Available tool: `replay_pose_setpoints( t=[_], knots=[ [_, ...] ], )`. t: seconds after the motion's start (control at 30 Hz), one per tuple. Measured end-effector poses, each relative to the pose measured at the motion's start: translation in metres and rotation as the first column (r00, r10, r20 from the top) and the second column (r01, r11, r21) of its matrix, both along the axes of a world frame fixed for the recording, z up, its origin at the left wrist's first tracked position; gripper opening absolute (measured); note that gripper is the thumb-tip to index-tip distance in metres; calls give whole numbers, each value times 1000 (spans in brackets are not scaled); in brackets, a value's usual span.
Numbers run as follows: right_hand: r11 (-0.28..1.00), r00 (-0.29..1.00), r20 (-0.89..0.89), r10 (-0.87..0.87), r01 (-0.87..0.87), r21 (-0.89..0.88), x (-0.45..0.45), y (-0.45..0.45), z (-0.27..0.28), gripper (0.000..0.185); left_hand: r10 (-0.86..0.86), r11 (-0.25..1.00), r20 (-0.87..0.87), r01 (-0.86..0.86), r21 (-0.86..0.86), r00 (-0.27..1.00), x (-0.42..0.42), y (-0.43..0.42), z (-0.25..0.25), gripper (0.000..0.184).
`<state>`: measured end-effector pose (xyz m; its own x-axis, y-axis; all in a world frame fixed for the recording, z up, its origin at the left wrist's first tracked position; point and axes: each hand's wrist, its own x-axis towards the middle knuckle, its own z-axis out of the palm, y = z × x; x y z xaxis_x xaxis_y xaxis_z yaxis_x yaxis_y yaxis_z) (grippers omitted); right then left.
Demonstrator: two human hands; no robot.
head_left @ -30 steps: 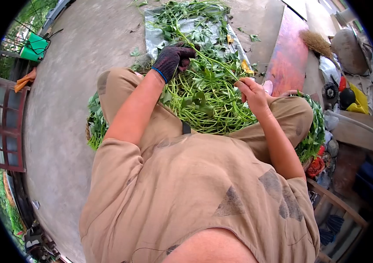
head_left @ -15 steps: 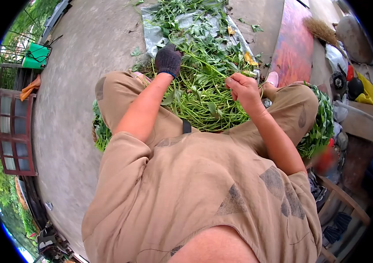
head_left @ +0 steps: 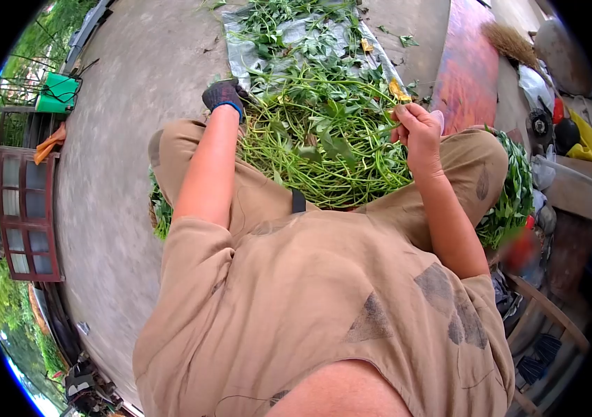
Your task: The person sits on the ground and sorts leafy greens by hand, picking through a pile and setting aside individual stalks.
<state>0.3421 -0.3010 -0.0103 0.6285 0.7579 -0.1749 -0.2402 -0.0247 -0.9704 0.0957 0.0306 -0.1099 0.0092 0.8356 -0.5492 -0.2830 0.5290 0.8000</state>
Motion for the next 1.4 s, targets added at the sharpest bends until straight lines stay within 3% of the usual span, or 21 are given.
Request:
replay_pose_setpoints(
  t=[0.03, 0.1, 0.13, 0.17, 0.27, 0.33, 0.5, 0.63, 0.73, 0.77, 0.8, 0.83, 0.87, 0.9, 1.0, 1.07, 1.1, 1.17, 1.27, 1.3, 1.4],
  knots=[
    [1000, 1000, -10, 14, -14, -5, 2, -2, -4, 20, -155, 891, -500, 339, 302, 852, -9, 14, -14, 2],
    [1000, 999, -30, 16, -16, -2, -2, -1, -6, 19, -215, 780, -588, 499, 376, 780, -7, 20, -28, 4],
    [999, 998, -45, 42, -42, -9, -5, 1, -6, 19, -246, 918, -173, 286, 273, 954, 17, -30, 26, 7],
    [997, 996, -60, 69, -70, -16, -7, 2, -7, 19, -391, 898, -125, 408, 164, 912, 27, -56, 44, 10],
    [993, 993, -60, 102, -105, -53, -22, 8, -8, 19, -653, 741, -54, 652, 160, 756, 54, -111, 52, 17],
    [990, 993, -37, 113, -115, -81, -31, 10, -7, 19, -689, 708, 47, 658, 255, 723, 70, -133, 55, 17],
    [964, 977, 49, 207, -195, -179, -38, 13, -23, 19, -659, 705, 400, 708, 34, 637, 80, -160, 73, 24],
    [982, 989, 52, 136, -128, -140, -44, 16, -21, 21, -691, 644, 367, 761, -81, 623, 79, -165, 70, 23],
    [980, 991, 75, 115, -101, -170, -41, 16, -22, 21, -744, 602, 346, 798, -28, 572, 79, -167, 77, 25],
    [981, 993, 48, 112, -103, -167, -37, 16, -25, 21, -799, 578, 210, 816, 13, 563, 79, -169, 82, 29],
    [979, 991, 56, 119, -107, -176, -36, 15, -25, 21, -855, 447, -200, 876, 182, 478, 79, -166, 80, 30],
    [976, 990, 64, 126, -112, -185, -34, 15, -22, 21, -722, 252, -586, 928, 273, 368, 80, -159, 76, 31],
    [974, 988, 72, 134, -118, -193, -33, 15, -20, 21, -427, 32, -868, 963, 267, 255, 80, -156, 73, 33],
    [974, 988, 64, 143, -129, -184, -33, 14, -19, 21, -224, 16, -946, 971, 238, 235, 80, -157, 71, 37],
    [970, 960, 209, 186, -145, -195, -33, 16, -19, 21, -396, 205, -829, 918, 339, 395, 75, -142, 53, 40],
    [987, 974, 203, 97, -68, -144, -28, 12, -5, 19, -145, 217, -798, 806, 551, 585, 58, -96, 18, 39],
    [993, 984, 165, 60, -42, -108, -20, 10, -4, 19, -398, 684, -555, 639, 351, 730, 45, -68, 20, 37],
    [996, 990, 139, 7, 6, -87, 1, 1, -2, 19, -466, 885, -11, 466, -21, 885, 10, -21, 26, 35],
    [979, 988, 148, 41, -11, -202, 20, -5, -3, 18, -451, 892, 361, 427, 148, 816, 5, -25, 52, 34],
    [973, 992, 113, 60, -33, -227, 20, -3, -3, 18, -536, 844, 480, 462, 274, 694, 5, -31, 57, 36],
    [959, 995, 34, 96, -84, -270, 12, 5, -1, 17, -557, 830, 464, 466, 306, 688, 14, -57, 71, 37]
  ],
)
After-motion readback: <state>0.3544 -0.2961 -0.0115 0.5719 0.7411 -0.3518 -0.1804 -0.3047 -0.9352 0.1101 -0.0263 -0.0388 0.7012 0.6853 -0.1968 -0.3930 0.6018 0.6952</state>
